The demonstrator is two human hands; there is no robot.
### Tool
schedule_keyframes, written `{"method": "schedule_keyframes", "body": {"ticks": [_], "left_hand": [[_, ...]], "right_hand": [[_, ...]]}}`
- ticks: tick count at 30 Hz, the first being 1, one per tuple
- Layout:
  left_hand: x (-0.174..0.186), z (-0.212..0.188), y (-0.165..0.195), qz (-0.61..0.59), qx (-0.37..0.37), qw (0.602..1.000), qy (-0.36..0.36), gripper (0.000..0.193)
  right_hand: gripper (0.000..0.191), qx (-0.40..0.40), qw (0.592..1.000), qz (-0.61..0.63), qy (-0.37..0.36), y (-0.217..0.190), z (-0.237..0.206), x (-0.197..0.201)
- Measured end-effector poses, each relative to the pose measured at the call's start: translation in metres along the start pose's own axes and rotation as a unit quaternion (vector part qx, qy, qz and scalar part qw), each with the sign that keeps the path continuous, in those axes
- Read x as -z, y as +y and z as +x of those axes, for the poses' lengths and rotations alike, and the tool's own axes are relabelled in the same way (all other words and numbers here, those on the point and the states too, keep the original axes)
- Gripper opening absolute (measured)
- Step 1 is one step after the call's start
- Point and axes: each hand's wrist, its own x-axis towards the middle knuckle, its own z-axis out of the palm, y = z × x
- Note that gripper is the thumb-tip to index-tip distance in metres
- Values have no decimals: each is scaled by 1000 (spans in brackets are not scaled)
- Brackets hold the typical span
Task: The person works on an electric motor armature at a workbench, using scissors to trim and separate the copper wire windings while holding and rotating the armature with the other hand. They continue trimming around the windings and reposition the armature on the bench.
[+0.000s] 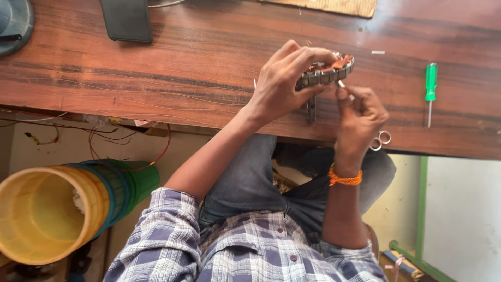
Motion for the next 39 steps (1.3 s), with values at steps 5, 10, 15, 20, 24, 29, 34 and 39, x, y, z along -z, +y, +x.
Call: {"method": "schedule_keyframes", "body": {"ticks": [5, 10, 15, 20, 24, 29, 34, 39], "left_hand": [[5, -3, -5, -54, 20, 998, 8, 36], [13, -3, -4, -57, 9, 998, -2, 35], [10, -5, 0, -50, 16, 998, 18, 35], [10, -7, -4, -40, 20, 999, -6, 36], [13, -5, -13, -75, 3, 997, -19, 77], [17, 8, -37, -460, 198, 864, -55, 104], [27, 13, -56, -498, 154, 844, -130, 106], [35, 13, -59, -437, 97, 881, -154, 100]], "right_hand": [[15, 13, 998, -53, -38, -10, 11, 21], [17, 91, 989, -89, -79, -31, 33, 23], [18, 165, 968, -129, -141, -44, 53, 14], [9, 227, 946, -151, -177, -34, 81, -6], [8, 273, 927, -138, -216, -31, 93, -15], [14, 271, 921, -161, -229, -38, 101, -19], [18, 276, 915, -209, -206, -55, 90, -25], [16, 173, 952, -176, -183, -73, 41, -24]]}}
